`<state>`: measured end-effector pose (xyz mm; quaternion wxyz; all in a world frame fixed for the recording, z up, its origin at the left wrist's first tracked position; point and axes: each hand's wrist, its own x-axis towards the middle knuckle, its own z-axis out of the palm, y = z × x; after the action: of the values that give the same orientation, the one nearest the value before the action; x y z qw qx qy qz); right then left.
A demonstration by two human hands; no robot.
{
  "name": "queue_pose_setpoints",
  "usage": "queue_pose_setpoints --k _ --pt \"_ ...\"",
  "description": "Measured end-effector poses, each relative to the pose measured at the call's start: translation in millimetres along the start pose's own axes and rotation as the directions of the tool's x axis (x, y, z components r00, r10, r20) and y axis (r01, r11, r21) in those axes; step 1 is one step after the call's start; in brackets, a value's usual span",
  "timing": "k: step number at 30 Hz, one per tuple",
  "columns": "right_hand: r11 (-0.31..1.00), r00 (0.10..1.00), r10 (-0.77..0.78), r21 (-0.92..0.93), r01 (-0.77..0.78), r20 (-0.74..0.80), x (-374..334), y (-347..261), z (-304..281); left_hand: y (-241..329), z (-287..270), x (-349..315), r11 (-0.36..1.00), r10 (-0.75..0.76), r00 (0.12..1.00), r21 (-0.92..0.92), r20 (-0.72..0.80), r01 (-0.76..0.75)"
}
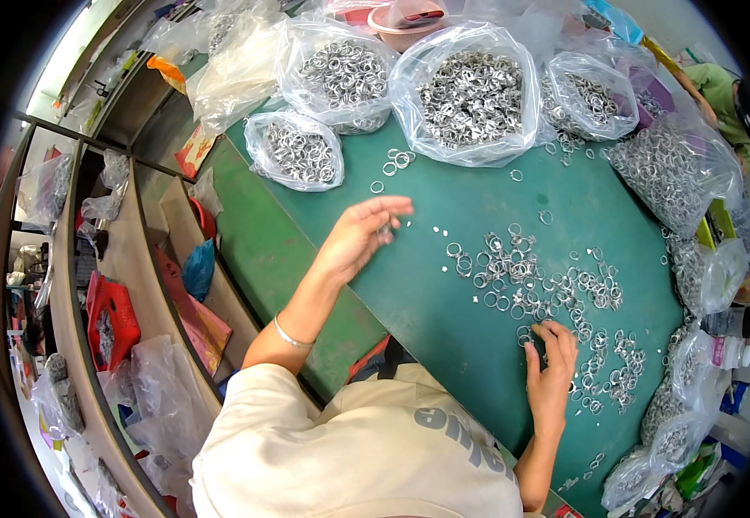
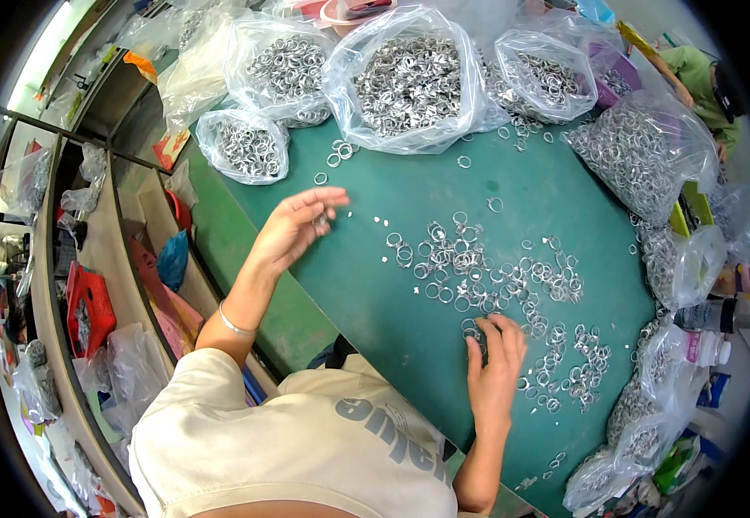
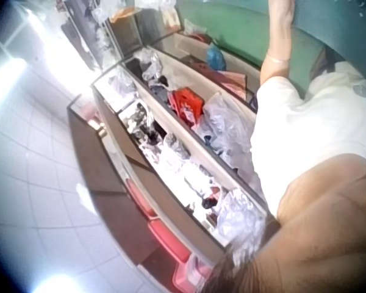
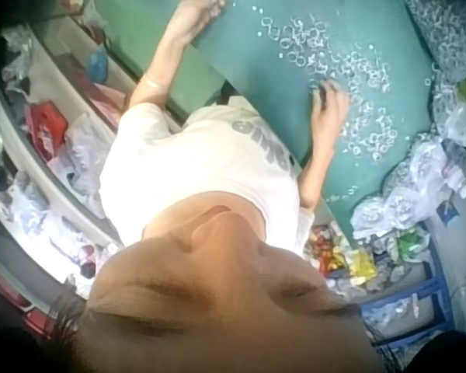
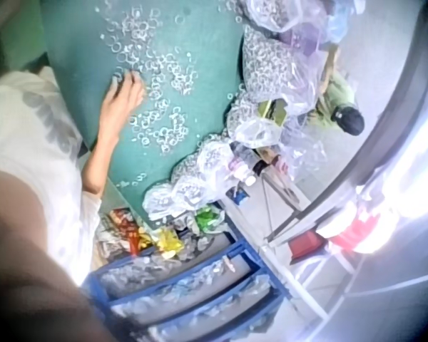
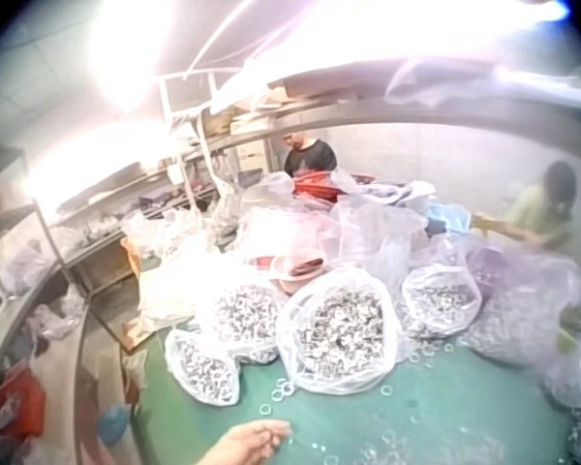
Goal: The person picks up, separates, and gathers small silver rings from a pile on a green work table, placing them into plastic bags by hand.
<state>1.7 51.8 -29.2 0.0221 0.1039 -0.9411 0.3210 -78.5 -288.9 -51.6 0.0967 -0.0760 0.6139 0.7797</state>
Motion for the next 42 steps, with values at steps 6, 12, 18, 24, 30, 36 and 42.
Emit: queue_pose_setpoints --k 6,12,18,24,30,36,42 --pt "1.000 1.000 -0.001 -0.002 0.001 -0.003 -2.0 -1.8 -0.4 -5.8 -10.8 89.3 0.243 0.577 0.802 0.905 0.155 -0.350" --pt "0.999 0.999 0.039 0.000 -0.039 -0.026 -8.2 0.9 0.6 -18.7 -21.8 90.0 0.213 0.704 0.687 0.868 0.183 -0.449" --pt "0.998 0.998 0.061 0.012 -0.061 -0.017 -8.4 5.1 -0.7 -22.8 -11.3 22.3 0.204 0.540 0.840 0.962 0.043 -0.181" --pt "0.997 0.999 0.027 -0.067 -0.030 -0.045 -4.1 4.1 -3.8 -35.6 -16.3 -8.1 0.442 0.575 0.817 0.859 -0.049 -0.260" --pt "0.997 0.999 -0.011 -0.072 0.008 -0.036 3.5 -1.2 1.9 -11.4 -25.6 5.8 0.400 0.474 0.879 0.880 0.041 -0.257" --pt "1.000 1.000 -0.011 -0.030 0.010 -0.018 4.9 -9.7 7.0 -20.7 -9.5 -7.2 0.273 0.518 0.853 0.958 -0.066 -0.092" --pt "1.000 1.000 -0.023 -0.014 0.023 -0.009 1.1 -9.4 9.0 -42.4 7.0 -29.9 0.385 0.582 0.805 0.911 -0.113 -0.150"
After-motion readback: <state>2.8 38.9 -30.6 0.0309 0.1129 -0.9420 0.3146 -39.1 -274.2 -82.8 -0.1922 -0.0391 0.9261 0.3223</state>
